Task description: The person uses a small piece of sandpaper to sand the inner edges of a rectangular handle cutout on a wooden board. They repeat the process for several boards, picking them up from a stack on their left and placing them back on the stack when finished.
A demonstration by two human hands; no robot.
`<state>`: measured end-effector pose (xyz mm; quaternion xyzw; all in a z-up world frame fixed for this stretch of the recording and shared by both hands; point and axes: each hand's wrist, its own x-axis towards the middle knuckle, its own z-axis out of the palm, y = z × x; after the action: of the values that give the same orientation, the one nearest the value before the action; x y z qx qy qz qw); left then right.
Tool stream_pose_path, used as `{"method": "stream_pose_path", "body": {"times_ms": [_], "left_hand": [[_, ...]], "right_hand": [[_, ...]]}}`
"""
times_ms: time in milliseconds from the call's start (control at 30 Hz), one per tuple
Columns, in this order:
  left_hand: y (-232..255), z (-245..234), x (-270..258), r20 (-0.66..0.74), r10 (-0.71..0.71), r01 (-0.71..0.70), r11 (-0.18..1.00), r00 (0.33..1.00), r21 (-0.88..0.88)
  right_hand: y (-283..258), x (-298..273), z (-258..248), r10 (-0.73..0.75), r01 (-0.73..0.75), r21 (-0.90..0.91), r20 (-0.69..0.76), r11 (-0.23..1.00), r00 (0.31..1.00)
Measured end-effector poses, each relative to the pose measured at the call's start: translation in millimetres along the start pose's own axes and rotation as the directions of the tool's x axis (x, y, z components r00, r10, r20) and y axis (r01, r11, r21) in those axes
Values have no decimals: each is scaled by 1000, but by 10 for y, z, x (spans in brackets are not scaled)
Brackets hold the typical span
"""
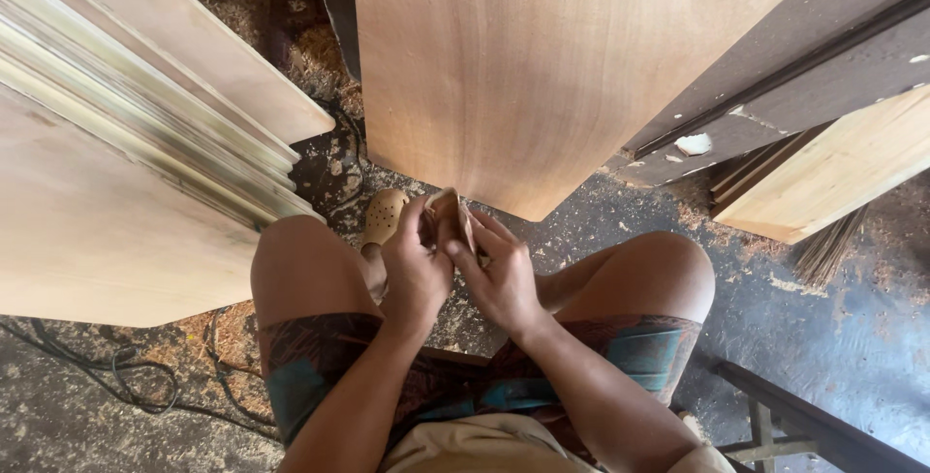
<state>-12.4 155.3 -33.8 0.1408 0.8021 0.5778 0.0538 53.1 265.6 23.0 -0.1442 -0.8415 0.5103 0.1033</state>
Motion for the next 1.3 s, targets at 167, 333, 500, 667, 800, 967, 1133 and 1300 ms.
{"method": "stream_pose_path", "body": {"times_ms": [167,333,500,667,800,967,1133,1300], "left_hand": [[139,23,40,62,-218,223,868,974,-444],[175,-79,104,160,-137,143,989,977,-25],[52,-187,150,223,-238,276,948,945,-157],[44,-285,169,179,-211,246,947,961,-205],[124,-259,164,170,-205,231,961,964,-151],[275,-146,61,241,-268,288,956,933,-53],[236,-134,40,272,-220,270,949,937,-164],[276,-152,38,328,-196,301,902,924,-308]], "right_hand": [[-61,-31,-25,-117,117,-35,8,993,993],[75,-55,-25,30,-30,96,9,995,1000],[90,94,-147,54,-56,-26,-99,998,994],[90,-87,-139,-491,389,-335,-311,858,814],[213,-126,70,-233,216,-179,-79,960,969],[128,-54,60,-215,163,-276,-169,947,962],[146,-61,60,-136,95,-268,-138,959,981],[189,-26,14,0,-21,-127,-160,992,987]]}}
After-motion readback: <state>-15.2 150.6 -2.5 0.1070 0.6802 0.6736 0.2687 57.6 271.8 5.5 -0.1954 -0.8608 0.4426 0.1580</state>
